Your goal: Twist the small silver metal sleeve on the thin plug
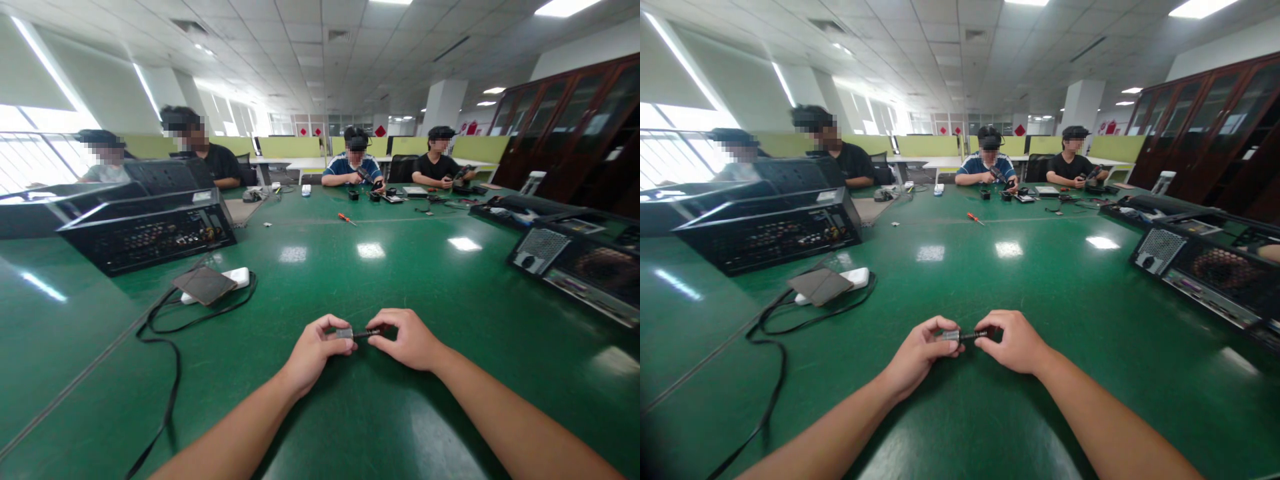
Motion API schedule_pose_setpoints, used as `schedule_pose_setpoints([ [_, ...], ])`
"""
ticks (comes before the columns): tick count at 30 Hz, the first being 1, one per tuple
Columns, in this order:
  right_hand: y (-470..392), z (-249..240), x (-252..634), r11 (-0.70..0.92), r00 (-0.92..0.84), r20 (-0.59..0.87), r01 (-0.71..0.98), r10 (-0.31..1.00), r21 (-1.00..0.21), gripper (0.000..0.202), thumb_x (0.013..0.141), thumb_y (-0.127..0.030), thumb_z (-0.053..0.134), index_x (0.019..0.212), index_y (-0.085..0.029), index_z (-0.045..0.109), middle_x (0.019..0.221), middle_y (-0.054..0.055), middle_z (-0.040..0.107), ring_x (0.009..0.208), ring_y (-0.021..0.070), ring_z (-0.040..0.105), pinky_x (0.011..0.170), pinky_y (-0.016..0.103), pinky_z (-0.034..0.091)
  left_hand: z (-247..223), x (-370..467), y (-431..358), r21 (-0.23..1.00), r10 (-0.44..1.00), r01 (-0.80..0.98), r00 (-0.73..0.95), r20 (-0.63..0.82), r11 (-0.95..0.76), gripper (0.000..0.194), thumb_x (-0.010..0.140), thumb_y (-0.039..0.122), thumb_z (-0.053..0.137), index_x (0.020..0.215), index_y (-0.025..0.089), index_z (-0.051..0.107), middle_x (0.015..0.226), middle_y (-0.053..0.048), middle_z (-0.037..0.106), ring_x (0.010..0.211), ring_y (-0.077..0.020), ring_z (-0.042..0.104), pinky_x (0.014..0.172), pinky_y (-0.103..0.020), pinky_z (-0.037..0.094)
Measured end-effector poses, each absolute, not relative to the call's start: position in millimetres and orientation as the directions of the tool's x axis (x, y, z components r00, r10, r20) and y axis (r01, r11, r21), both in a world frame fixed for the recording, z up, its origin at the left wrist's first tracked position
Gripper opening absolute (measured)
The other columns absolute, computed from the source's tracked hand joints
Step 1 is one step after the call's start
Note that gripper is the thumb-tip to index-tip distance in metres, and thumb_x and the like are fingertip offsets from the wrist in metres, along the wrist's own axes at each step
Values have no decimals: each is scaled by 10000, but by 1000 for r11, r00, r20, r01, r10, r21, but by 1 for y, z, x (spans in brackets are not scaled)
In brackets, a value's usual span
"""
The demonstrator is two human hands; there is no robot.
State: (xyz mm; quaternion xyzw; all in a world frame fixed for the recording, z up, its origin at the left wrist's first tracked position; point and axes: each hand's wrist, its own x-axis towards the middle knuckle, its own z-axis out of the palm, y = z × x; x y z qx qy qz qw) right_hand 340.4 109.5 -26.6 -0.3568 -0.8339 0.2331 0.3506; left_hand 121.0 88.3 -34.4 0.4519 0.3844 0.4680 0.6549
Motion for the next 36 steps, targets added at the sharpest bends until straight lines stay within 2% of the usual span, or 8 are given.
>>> schedule_pose_setpoints([
  [16,111,-25,342,641,-502,422,430,755,-636,112,800,-208,676,904,-200,715,833,25,709,762,163,648,727,275,483,-33,120,88,956,964,-242,243,-106,166,343,619,125,796,891,135,587,742,-57,713,700,-188,691,640,-236,485],
  [36,113,-25,346,630,-488,415,456,768,-629,117,806,-224,672,908,-201,724,827,31,710,751,167,649,718,277,487,-33,120,88,940,970,-296,219,-104,167,291,650,110,775,895,136,620,761,-44,691,687,-181,685,624,-232,491],
])
